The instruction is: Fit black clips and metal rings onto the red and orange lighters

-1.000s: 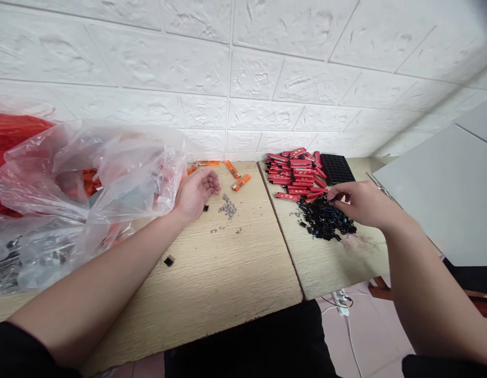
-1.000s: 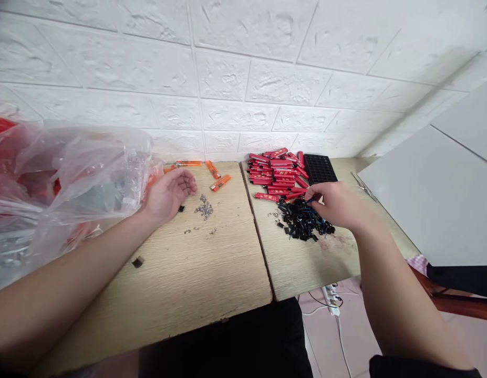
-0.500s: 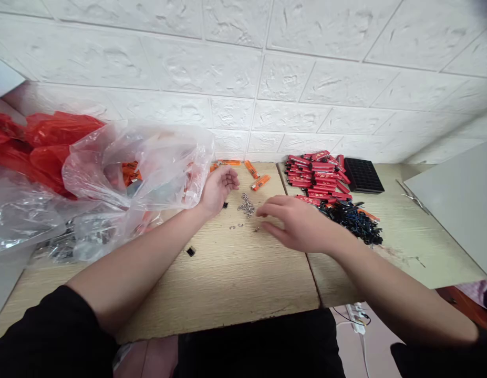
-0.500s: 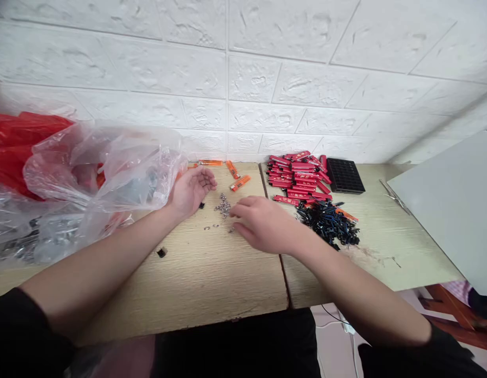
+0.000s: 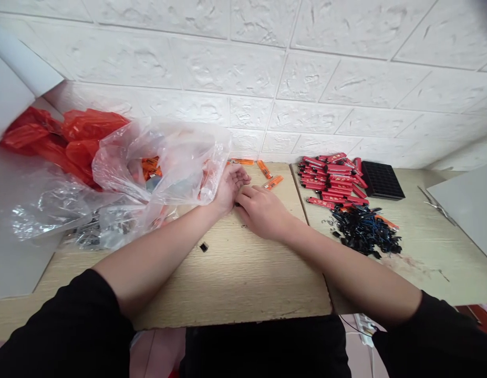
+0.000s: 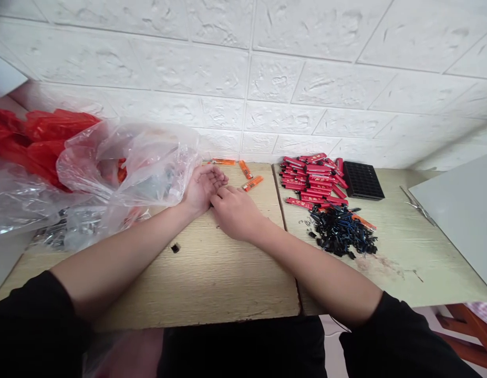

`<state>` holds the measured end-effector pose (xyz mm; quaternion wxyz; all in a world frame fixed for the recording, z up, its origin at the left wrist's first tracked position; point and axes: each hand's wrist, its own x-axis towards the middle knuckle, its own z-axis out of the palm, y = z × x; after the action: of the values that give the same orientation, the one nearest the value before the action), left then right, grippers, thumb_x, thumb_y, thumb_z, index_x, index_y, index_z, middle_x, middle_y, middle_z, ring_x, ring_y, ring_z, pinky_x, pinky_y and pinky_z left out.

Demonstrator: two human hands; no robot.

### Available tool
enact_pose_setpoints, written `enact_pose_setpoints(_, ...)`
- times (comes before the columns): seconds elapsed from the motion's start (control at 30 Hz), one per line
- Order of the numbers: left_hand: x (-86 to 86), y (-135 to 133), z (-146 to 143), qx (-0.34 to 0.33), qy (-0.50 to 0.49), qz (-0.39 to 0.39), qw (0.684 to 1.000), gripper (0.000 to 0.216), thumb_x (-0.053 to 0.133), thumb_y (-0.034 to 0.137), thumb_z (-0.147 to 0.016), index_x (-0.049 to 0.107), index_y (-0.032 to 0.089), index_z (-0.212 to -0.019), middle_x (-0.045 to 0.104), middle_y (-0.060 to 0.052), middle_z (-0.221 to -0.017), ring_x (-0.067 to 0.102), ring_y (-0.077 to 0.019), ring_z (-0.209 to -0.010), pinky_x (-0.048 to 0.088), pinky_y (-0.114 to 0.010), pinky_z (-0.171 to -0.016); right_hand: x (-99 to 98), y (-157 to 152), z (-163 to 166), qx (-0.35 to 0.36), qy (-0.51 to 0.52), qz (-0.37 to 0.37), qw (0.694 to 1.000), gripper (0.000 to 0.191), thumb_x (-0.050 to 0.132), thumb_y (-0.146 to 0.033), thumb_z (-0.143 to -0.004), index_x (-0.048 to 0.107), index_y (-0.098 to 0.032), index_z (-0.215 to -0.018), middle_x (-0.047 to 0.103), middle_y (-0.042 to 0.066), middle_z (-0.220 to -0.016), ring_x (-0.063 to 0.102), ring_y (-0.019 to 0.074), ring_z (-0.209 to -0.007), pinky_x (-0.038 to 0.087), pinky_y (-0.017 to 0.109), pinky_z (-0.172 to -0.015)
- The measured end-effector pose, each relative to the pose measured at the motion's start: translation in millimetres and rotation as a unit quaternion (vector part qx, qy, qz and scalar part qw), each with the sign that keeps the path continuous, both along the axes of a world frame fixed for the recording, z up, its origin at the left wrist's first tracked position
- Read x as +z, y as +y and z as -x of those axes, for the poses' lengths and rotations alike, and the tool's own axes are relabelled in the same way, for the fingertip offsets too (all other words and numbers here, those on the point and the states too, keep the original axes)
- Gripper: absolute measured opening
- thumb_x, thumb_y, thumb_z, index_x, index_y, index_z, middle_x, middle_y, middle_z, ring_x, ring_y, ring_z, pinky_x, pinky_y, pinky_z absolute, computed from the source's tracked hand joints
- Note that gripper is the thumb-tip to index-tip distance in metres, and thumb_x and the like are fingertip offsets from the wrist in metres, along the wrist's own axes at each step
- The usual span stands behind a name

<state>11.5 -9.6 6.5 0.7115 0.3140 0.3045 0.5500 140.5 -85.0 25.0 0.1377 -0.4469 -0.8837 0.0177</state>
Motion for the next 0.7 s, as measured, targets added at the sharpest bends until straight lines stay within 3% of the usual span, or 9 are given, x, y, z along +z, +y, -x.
enact_pose_setpoints(0.07, -0.5, 1.5, -0.4, 0.001, 0.006, 0.002, 1.0, 0.026, 0.075, 0.037, -0.082, 0.065, 0.017, -0.07, 0.063, -0.002, -0.071, 0.065, -0.0152, -0.071, 0.054, -0.03, -0.077, 9.2, -12.7, 3.1, 0.043, 0.035, 0.005, 0.998, 0.022, 0.052, -0.023, -0.106, 0.072, -0.014, -0.102, 0.071, 0.015, -0.107, 0.062, 0.0274, -0.102, 0.051, 0.043, -0.092)
enact_pose_setpoints(0.13, -1.0, 2.6, -0.4, 0.0, 0.015, -0.002, 1.0, 0.026, 0.073, 0.036, -0.084, 0.065, 0.017, -0.069, 0.063, -0.002, -0.07, 0.064, -0.015, -0.07, 0.052, -0.029, -0.075, 20.7, -28.7, 9.7, 0.138, 0.072, 0.036, 0.987, 0.018, 0.055, -0.022, -0.104, 0.07, -0.017, -0.096, 0.07, 0.012, -0.105, 0.062, 0.0248, -0.101, 0.053, 0.04, -0.095)
enact_pose_setpoints(0.23, -2.1, 2.9, 0.3, -0.003, 0.023, -0.026, 0.999, 0.025, 0.071, 0.037, -0.085, 0.066, 0.017, -0.07, 0.062, -0.002, -0.071, 0.063, -0.0153, -0.071, 0.051, -0.029, -0.074, 29.0, -49.1, 24.1, 0.262, 0.075, 0.064, 0.96, 0.017, 0.055, -0.024, -0.106, 0.07, -0.017, -0.103, 0.07, 0.011, -0.117, 0.062, 0.0229, -0.106, 0.053, 0.04, -0.106)
enact_pose_setpoints(0.33, -3.0, 2.1, 1.2, -0.005, 0.026, -0.044, 0.999, 0.025, 0.072, 0.038, -0.083, 0.066, 0.018, -0.071, 0.062, -0.002, -0.072, 0.063, -0.0155, -0.072, 0.051, -0.03, -0.074, 19.8, -57.4, 37.3, 0.286, 0.042, 0.053, 0.956, 0.021, 0.051, -0.023, -0.11, 0.069, -0.015, -0.105, 0.068, 0.013, -0.126, 0.061, 0.0227, -0.108, 0.053, 0.039, -0.107)
enact_pose_setpoints(0.5, -2.1, 1.4, 1.3, -0.007, 0.038, -0.041, 0.998, 0.024, 0.073, 0.038, -0.082, 0.065, 0.018, -0.071, 0.061, -0.002, -0.071, 0.063, -0.0161, -0.072, 0.05, -0.03, -0.074, 2.2, -59.7, 44.0, 0.272, 0.011, 0.04, 0.961, 0.019, 0.049, -0.017, -0.11, 0.067, -0.014, -0.104, 0.067, 0.012, -0.117, 0.059, 0.0222, -0.105, 0.054, 0.038, -0.103)
enact_pose_setpoints(0.7, -0.1, 0.4, 0.0, -0.008, 0.054, -0.038, 0.998, 0.021, 0.071, 0.032, -0.081, 0.066, 0.017, -0.067, 0.06, -0.003, -0.07, 0.062, -0.0158, -0.071, 0.049, -0.03, -0.072, 24.1, -74.5, 15.0, 0.264, 0.016, 0.083, 0.961, 0.022, 0.049, -0.023, -0.11, 0.068, -0.016, -0.102, 0.069, 0.012, -0.109, 0.061, 0.0233, -0.1, 0.057, 0.038, -0.097)
